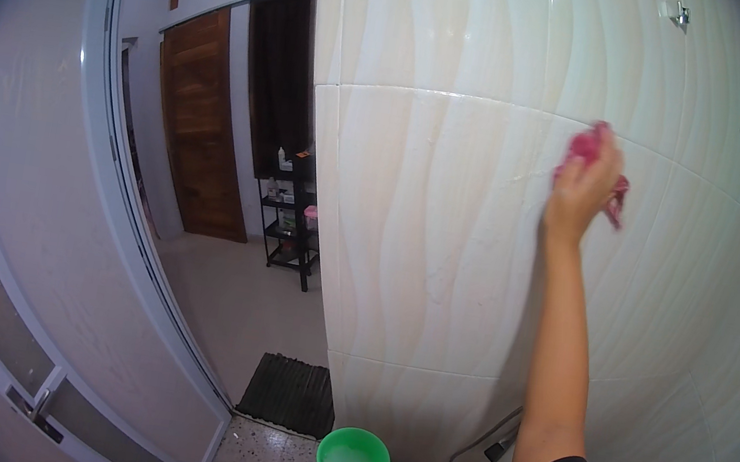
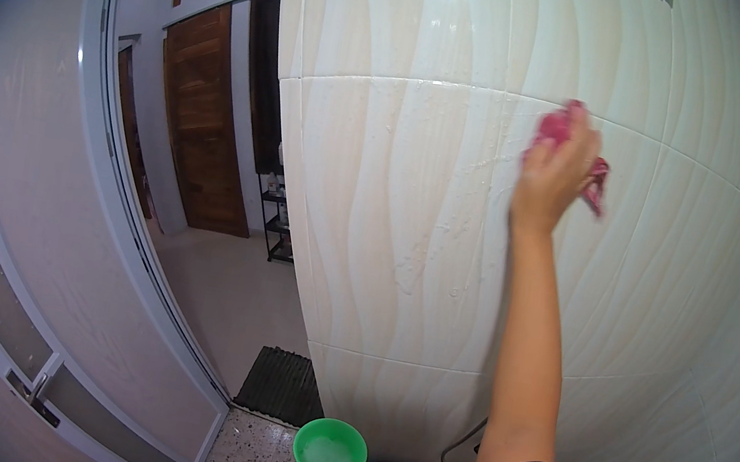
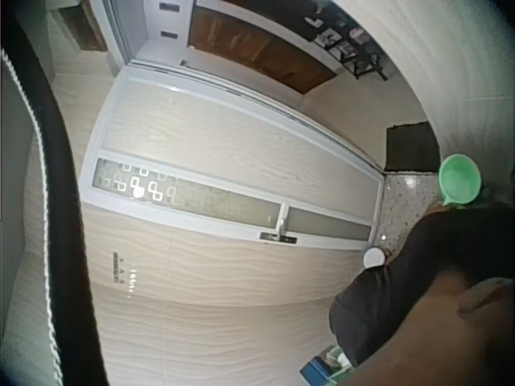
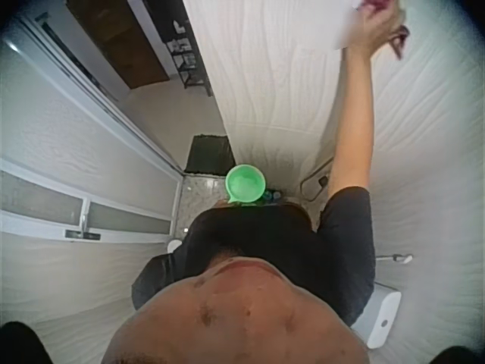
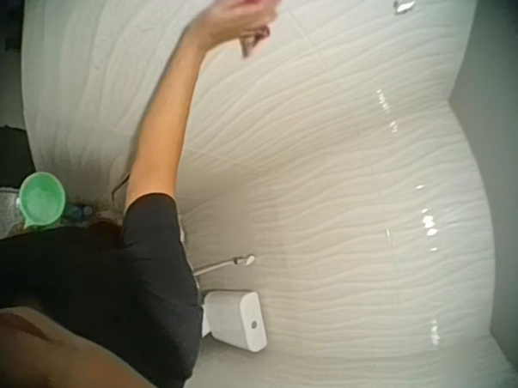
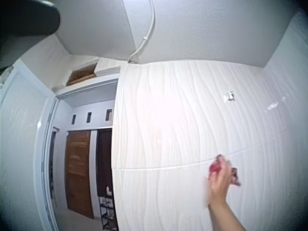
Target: The person organizes toiletries into a green basket, then uses a green scoop to pour water from a brown bucket into the toilet bowl. They then use a pink cloth to wipe the tiled walls of the bathroom.
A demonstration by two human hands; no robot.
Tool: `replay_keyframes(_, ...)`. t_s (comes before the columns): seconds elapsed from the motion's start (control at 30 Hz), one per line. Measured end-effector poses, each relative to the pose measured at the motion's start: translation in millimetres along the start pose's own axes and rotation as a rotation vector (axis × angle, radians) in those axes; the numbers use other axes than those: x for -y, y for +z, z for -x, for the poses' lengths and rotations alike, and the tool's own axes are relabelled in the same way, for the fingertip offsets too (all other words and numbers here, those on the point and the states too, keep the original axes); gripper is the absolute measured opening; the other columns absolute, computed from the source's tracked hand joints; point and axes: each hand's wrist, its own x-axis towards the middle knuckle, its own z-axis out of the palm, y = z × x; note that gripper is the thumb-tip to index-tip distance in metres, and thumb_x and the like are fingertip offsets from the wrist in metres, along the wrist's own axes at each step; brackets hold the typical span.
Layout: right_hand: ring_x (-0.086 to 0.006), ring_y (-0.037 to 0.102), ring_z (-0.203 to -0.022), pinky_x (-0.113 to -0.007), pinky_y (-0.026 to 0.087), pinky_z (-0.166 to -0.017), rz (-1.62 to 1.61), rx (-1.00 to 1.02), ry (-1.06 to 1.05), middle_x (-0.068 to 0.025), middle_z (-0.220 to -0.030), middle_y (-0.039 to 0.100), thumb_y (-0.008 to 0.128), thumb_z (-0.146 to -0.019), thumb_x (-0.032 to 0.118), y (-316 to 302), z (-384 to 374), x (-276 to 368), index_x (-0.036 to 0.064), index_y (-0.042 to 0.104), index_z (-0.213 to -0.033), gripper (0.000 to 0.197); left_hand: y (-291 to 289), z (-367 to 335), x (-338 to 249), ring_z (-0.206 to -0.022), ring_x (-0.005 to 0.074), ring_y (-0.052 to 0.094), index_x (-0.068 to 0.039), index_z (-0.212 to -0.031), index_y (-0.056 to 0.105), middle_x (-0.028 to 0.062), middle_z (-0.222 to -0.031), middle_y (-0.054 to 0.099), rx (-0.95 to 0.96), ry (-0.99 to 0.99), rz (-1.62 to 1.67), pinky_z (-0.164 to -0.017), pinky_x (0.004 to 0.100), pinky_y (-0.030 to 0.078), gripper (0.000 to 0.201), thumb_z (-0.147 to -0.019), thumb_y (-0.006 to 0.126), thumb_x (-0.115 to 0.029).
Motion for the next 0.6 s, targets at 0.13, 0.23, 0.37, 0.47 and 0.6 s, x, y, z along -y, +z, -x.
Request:
replay_keyframes(0.13,-0.0367,0.040,-0.128,-0.042,0.031,-0.107,-0.195,0.110,-0.119,-0.0215,-0.135,0.045,0.059,-0.083,0.003,-2,18,2,0.0033,0.049,-0.125,0.044,-4,7,-2,-0.096,0.0198,0.061,-0.015,-0.118,0.065,0.0113,-0.101,0.066,-0.001,-0.030,-0.005,-0.089,0.0312,0.043,0.058,-0.081,0.061,-0.060)
replay_keyframes(0.23,-0.0325,0.044,-0.126,-0.048,0.030,-0.104,-0.083,0.448,-0.490,-0.0086,-0.132,0.052,0.068,-0.078,0.011,-13,53,8,0.0137,0.058,-0.120,0.043,-6,19,-9,-0.094,0.0200,0.062,-0.016,-0.117,0.066,0.0113,-0.098,0.067,-0.020,-0.002,-0.075,-0.086,0.0315,0.044,0.058,-0.081,0.060,-0.061)
replay_keyframes(0.37,-0.0286,0.043,-0.128,-0.056,0.026,-0.102,0.317,0.292,-0.396,0.0061,-0.131,0.055,0.071,-0.078,0.028,-13,16,18,0.0248,0.062,-0.117,0.041,-11,18,-16,-0.091,0.0202,0.063,-0.016,-0.114,0.067,0.0114,-0.094,0.067,-0.014,0.065,-0.125,-0.084,0.0319,0.045,0.056,-0.081,0.060,-0.060)
replay_keyframes(0.47,-0.0310,0.036,-0.132,-0.061,0.021,-0.103,0.138,0.102,-0.270,0.0006,-0.138,0.049,0.064,-0.084,0.029,16,-1,23,0.0219,0.056,-0.125,0.042,-16,2,4,-0.089,0.0208,0.063,-0.015,-0.113,0.067,0.0114,-0.092,0.067,0.009,0.251,-0.188,-0.082,0.0325,0.045,0.054,-0.081,0.060,-0.058)
replay_keyframes(0.6,-0.0328,0.030,-0.136,-0.069,0.018,-0.101,0.104,0.463,-0.322,-0.0030,-0.143,0.042,0.061,-0.086,0.028,28,86,65,0.0228,0.051,-0.131,0.046,-13,15,0,-0.084,0.0211,0.063,-0.014,-0.112,0.067,0.0109,-0.088,0.067,-0.065,0.137,-0.057,-0.077,0.0330,0.046,0.053,-0.081,0.060,-0.056)
